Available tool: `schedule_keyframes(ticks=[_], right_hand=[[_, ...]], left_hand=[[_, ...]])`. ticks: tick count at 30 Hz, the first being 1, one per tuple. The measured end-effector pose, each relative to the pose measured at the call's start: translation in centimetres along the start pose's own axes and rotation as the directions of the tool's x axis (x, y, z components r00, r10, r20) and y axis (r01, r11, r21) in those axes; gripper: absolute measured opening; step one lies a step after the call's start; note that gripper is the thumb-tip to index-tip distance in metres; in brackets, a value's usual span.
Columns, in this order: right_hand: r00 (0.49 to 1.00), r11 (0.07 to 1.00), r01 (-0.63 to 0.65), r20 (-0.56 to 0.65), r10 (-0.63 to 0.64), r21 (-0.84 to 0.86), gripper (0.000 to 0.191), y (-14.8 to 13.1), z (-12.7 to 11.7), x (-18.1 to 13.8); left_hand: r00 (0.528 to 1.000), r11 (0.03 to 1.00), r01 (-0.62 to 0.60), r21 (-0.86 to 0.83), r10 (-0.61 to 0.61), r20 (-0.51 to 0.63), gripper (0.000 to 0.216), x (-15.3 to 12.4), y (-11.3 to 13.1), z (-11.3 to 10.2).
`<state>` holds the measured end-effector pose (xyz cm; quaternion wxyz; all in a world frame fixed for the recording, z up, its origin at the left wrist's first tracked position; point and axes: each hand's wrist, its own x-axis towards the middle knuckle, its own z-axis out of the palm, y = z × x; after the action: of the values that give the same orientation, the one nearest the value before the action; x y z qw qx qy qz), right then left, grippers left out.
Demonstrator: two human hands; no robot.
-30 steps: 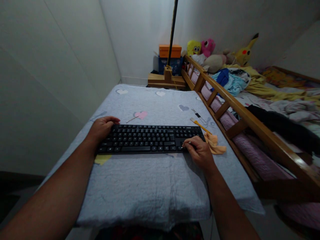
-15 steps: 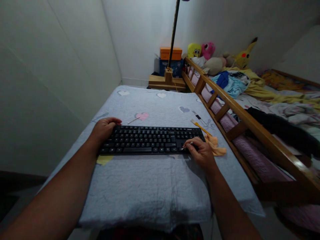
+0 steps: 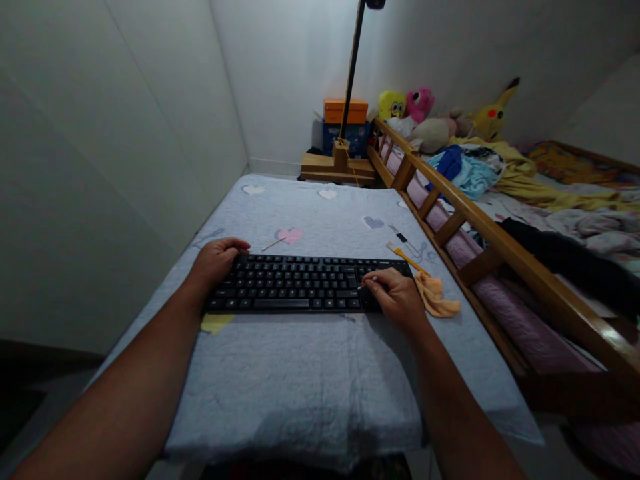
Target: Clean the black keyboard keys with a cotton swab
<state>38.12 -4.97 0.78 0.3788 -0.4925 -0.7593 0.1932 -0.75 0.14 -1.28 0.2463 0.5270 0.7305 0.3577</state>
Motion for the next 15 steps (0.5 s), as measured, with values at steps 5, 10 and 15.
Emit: schedule_keyframes(ticks=[5,10,15], right_hand=[[1.000,1.000,0.006,-0.017,-0.006,-0.018,0.018,0.59,0.48,-0.48],[1.000,0.999,0.021,0.011,-0.021,-0.030,0.019,0.53,0.39,-0.66],[0.998,0.999,0.035,0.059,-0.033,-0.032,0.020,0.11,-0.08,-0.86]], left_hand=[[1.000,1.000,-0.018,-0.001,0.018,0.000,0.037,0.10,-0.21,0.01],[1.000,1.000,-0.002,0.004,0.002,-0.006,0.037,0.04,-0.13,0.02],[1.000,1.000,-0.008,0.011,0.008,-0.006,0.037,0.05,-0.02,0.01]])
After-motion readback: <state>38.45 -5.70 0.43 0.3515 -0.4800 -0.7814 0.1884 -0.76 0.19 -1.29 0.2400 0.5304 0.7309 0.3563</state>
